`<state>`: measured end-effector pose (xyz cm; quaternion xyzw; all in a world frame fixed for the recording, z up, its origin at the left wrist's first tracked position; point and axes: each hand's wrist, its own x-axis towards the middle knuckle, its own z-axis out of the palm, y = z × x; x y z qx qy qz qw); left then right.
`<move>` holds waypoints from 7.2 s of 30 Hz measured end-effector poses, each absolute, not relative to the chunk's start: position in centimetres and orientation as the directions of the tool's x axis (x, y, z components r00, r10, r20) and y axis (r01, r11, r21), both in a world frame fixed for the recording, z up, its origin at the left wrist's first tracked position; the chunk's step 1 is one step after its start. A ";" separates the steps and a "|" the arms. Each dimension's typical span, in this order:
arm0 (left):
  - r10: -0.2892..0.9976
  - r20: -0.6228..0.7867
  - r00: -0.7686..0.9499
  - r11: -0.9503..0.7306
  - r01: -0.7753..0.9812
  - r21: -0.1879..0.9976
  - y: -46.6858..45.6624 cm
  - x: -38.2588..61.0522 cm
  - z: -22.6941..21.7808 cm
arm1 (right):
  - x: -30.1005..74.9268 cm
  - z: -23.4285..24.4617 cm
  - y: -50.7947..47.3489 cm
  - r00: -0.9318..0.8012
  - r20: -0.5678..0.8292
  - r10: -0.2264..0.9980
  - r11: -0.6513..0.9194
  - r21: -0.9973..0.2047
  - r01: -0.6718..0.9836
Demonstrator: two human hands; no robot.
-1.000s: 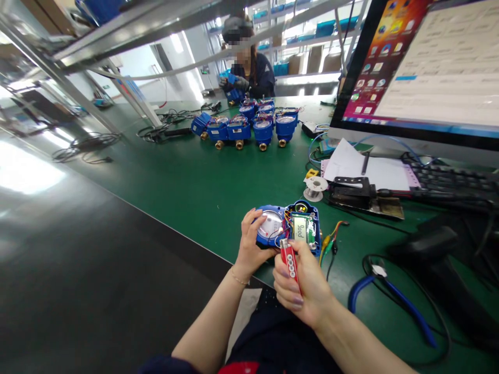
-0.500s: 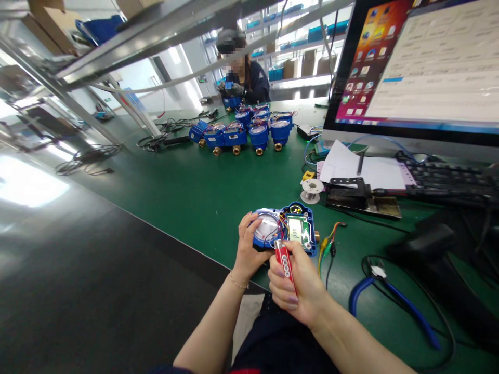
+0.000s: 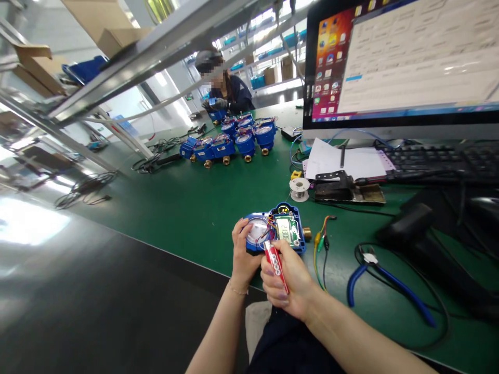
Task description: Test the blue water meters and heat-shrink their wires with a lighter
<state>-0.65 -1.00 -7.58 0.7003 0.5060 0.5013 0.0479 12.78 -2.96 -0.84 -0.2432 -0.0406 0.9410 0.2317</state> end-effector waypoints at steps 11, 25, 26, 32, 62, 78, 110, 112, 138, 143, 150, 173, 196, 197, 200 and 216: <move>0.757 0.654 -0.018 -0.481 0.662 0.575 -1.1 -0.6 -7.5 | 12.9 -0.6 -3.0 -0.759 -0.446 0.474 -0.879 -0.193 -0.435; 0.760 0.650 -0.015 -0.482 0.658 0.578 -1.0 -0.7 -7.7 | 12.9 0.6 -2.9 -0.707 -0.451 0.544 -0.831 -0.176 -0.527; 0.761 0.649 -0.016 -0.480 0.659 0.579 -1.0 -0.7 -7.7 | 12.9 0.6 -2.9 -0.705 -0.450 0.548 -0.829 -0.175 -0.532; 0.769 0.638 -0.024 -0.470 0.656 0.591 -0.8 -0.7 -7.6 | 12.9 0.7 -2.7 -0.698 -0.454 0.554 -0.822 -0.162 -0.547; 0.792 0.610 -0.025 -0.449 0.655 0.608 -0.6 -0.8 -7.5 | 12.6 1.2 -2.0 -0.704 -0.444 0.554 -0.808 -0.085 -0.582; 0.764 0.645 -0.014 -0.480 0.656 0.583 -0.5 -0.9 -7.6 | 13.3 2.1 -2.6 -0.767 -0.362 0.530 -0.844 -0.141 -0.517; 0.777 0.630 -0.003 -0.477 0.649 0.592 -0.8 -1.0 -7.8 | 12.9 1.3 -2.4 -0.692 -0.481 0.538 -0.812 -0.073 -0.580; 0.784 0.621 -0.005 -0.470 0.650 0.598 -0.8 -1.0 -7.8 | 12.9 1.0 -2.4 -0.672 -0.486 0.559 -0.791 -0.069 -0.608; 0.780 0.625 -0.013 -0.469 0.649 0.598 -0.7 -0.9 -7.8 | 12.9 1.3 -2.7 -0.756 -0.410 0.511 -0.851 -0.115 -0.512; 0.772 0.635 -0.005 -0.476 0.657 0.584 -0.7 -0.9 -7.7 | 12.9 1.2 -2.4 -0.741 -0.423 0.521 -0.842 -0.113 -0.528; 0.771 0.636 -0.010 -0.471 0.664 0.581 -0.7 -0.8 -7.6 | 12.9 1.2 -2.2 -0.715 -0.443 0.541 -0.824 -0.109 -0.556; 0.766 0.643 -0.012 -0.479 0.656 0.583 -0.6 -0.9 -7.6 | 12.9 1.0 -2.3 -0.739 -0.436 0.513 -0.849 -0.133 -0.511; 0.773 0.634 -0.023 -0.472 0.646 0.600 -0.6 -0.7 -7.5 | 12.9 0.4 -2.6 -0.779 -0.440 0.447 -0.892 -0.151 -0.426; 0.777 0.629 -0.023 -0.468 0.647 0.602 -0.6 -0.7 -7.5 | 12.9 0.4 -2.7 -0.779 -0.442 0.445 -0.893 -0.148 -0.426; 0.792 0.610 -0.019 -0.457 0.645 0.613 -0.6 -0.8 -7.7 | 13.1 0.6 -3.2 -0.779 -0.429 0.458 -0.888 -0.175 -0.425; 0.962 0.271 0.028 -0.255 0.445 0.858 -0.8 -1.2 -1.6 | 18.6 1.6 7.6 -0.454 0.188 0.871 0.307 -0.929 0.204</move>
